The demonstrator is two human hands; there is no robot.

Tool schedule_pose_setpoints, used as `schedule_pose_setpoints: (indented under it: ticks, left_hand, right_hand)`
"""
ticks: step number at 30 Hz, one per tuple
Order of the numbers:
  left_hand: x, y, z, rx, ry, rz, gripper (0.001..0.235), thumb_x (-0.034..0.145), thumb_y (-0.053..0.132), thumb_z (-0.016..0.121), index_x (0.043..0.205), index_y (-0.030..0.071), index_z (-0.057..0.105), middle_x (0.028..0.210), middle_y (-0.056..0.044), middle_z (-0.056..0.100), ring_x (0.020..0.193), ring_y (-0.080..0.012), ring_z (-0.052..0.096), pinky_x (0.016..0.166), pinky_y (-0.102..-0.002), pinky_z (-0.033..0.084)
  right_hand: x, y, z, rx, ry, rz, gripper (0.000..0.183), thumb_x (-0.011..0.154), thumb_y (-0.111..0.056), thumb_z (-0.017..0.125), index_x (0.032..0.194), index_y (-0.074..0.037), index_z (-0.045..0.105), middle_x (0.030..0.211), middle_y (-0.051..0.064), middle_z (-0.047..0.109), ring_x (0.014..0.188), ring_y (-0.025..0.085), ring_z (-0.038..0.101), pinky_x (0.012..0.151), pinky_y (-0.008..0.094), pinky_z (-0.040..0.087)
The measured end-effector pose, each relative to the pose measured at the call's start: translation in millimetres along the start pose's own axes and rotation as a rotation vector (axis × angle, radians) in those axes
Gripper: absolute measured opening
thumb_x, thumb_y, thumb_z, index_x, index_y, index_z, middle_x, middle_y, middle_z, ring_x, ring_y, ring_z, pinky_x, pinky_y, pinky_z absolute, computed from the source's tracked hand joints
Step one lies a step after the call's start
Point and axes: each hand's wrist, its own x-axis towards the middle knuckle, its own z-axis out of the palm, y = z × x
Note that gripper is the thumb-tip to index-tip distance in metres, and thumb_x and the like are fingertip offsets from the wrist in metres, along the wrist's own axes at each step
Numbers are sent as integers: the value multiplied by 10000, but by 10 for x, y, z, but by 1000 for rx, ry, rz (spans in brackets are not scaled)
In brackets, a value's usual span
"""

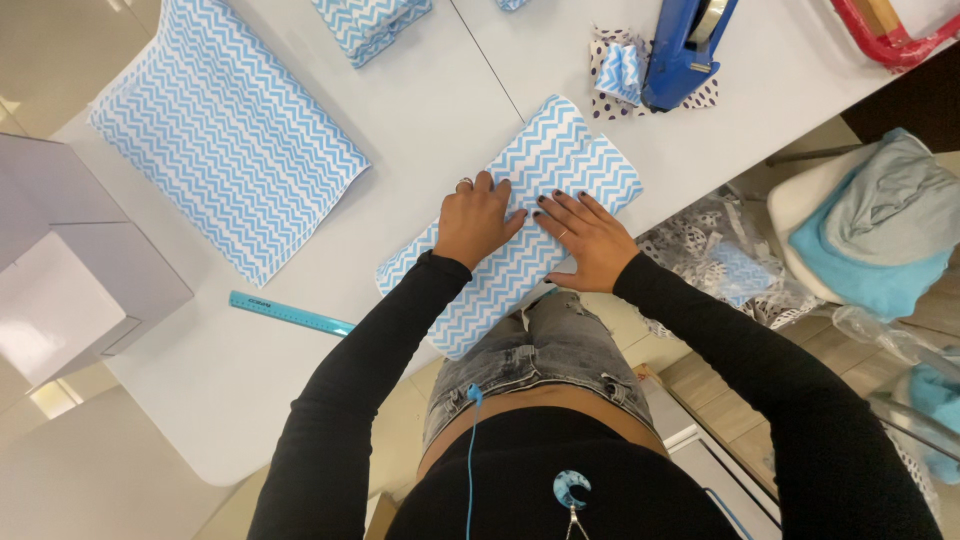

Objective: The person wraps several white gift boxes using blue and white patterned paper, securing the edges with pieces of adhesive tape.

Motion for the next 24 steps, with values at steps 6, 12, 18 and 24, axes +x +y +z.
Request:
schedule_pose_setpoints:
  ticks: [6,12,18,24]
  left_hand:
    - [139,84,417,103,80,143,283,939,326,688,1028,77,788,836,-91,687,680,-250,712,520,-352,616]
    - [-134,250,52,56,150,178,506,1021,513,638,1161,50,788,989,-126,695,868,-341,775,553,-388,650]
    - [-152,250,-55,19,40,41,641,1070,464,626,1614,138,533,1484,-191,655,1079,-403,765,696,-454,713]
    - [-158,322,-317,17,-55,22,497,1100,432,624,1564,263,566,1506,-167,647,1174,-397,752,769,-432,703]
  right_hand:
    - [-17,-52,9,0,71,27,1098,800,-725,772,1678,-158,432,1765,72,396,1645,269,318,1363,519,198]
    - [25,87,138,8,99,11,1104,794,-845,708,1639,-169,492,1737,53,457,1609,244,397,1375,512,186]
    - [54,51,-27,35,235,25,1078,721,-891,760,1502,-163,612,1609,44,602,1497,240,555,1303,468,357]
    - [416,549,-599,559,189,738,923,963,-295,906,1671,-122,340,1540,275,583,1449,485,526,1218,581,460]
